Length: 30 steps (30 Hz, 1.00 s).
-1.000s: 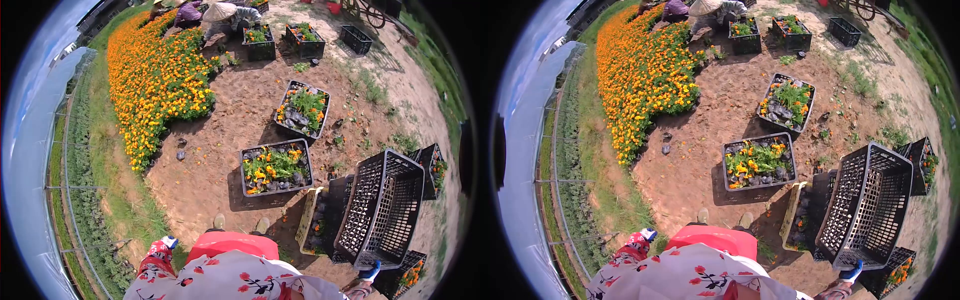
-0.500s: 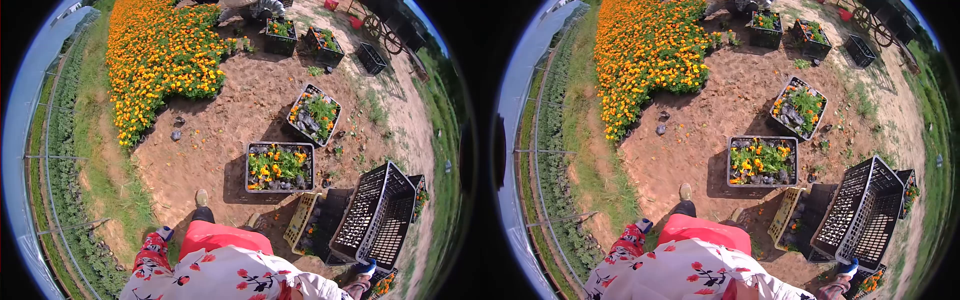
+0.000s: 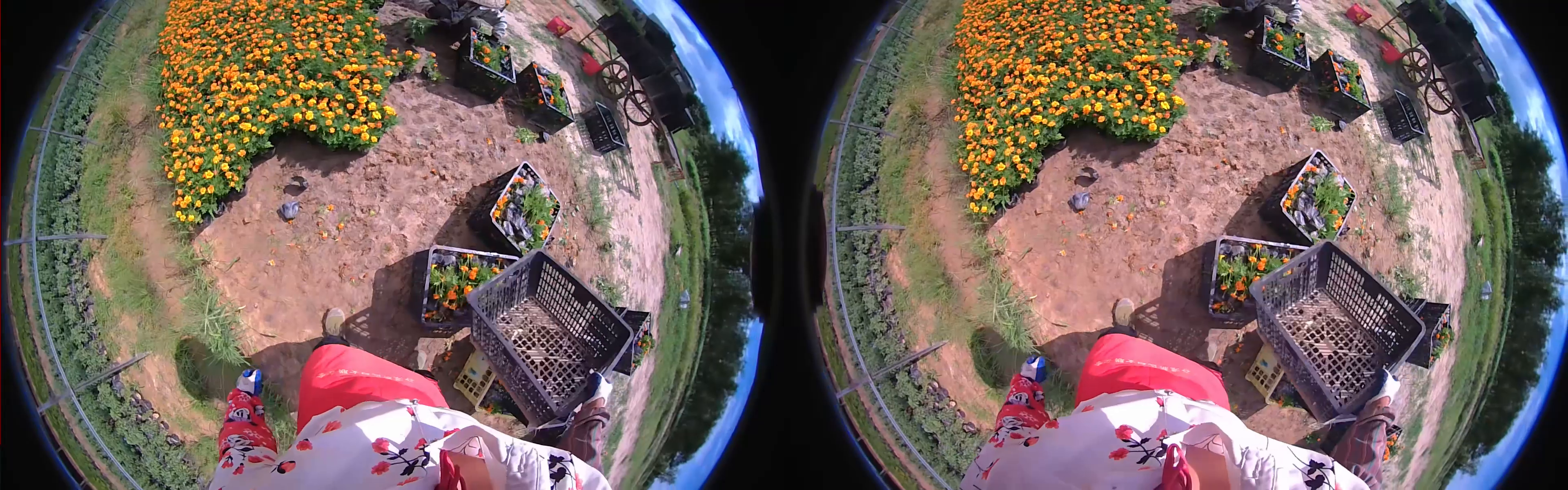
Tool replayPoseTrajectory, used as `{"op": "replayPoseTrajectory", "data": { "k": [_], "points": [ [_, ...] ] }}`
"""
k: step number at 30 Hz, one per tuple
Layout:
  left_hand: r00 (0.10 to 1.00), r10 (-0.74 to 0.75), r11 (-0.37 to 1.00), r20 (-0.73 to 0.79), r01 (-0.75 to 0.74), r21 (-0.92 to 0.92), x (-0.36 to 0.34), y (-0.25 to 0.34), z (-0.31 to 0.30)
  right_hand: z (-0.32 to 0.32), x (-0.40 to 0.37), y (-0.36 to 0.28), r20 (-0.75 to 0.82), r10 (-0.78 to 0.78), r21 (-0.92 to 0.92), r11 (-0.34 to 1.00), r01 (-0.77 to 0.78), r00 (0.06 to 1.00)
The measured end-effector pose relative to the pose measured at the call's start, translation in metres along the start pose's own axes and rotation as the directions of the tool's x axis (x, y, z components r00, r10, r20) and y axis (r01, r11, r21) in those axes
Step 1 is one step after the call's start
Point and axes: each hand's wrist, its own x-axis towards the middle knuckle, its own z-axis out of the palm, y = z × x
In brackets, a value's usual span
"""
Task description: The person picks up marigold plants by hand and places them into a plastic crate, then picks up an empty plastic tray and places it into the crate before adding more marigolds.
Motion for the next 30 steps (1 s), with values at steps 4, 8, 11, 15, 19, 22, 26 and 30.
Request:
{"op": "replayPoseTrajectory", "data": {
  "k": [4,8,11,15,19,22,26,30],
  "points": [
    [0.904,-0.267,0.789,0.333,0.404,-0.463,-0.004,-0.046,-0.043,0.114,-0.024,-0.07,0.421,-0.336,0.01,0.931,0.366,0.843],
    [0.888,-0.32,0.74,0.329,0.451,-0.499,-0.019,-0.043,-0.051,0.223,-0.084,-0.154,0.627,-0.39,0.009,0.869,0.494,0.675],
    [0.866,-0.112,0.818,0.487,0.359,-0.449,-0.001,-0.07,-0.053,0.287,-0.12,-0.195,0.715,-0.405,0.097,0.865,0.493,0.57],
    [0.824,-0.252,0.797,0.508,0.474,-0.373,-0.015,-0.02,-0.056,0.361,-0.137,-0.229,0.752,-0.465,0.174,0.824,0.539,0.467],
    [0.851,-0.324,0.685,0.412,0.512,-0.519,-0.032,0.056,-0.051,0.413,-0.143,-0.275,0.749,-0.518,0.222,0.783,0.581,0.413],
    [0.918,-0.272,0.776,0.29,0.387,-0.497,-0.024,0.14,-0.029,0.49,-0.104,-0.308,0.731,-0.605,0.193,0.627,0.755,0.316],
    [0.964,-0.172,0.912,0.201,0.233,-0.337,0.027,0.323,0.003,0.549,-0.097,-0.35,0.428,-0.675,-0.278,0.535,0.798,0.601],
    [0.962,-0.041,0.995,0.271,0.065,-0.078,0.077,0.49,0.06,0.575,-0.133,-0.334,0.636,-0.445,-0.042,0.796,0.604,0.63]
  ]
}}
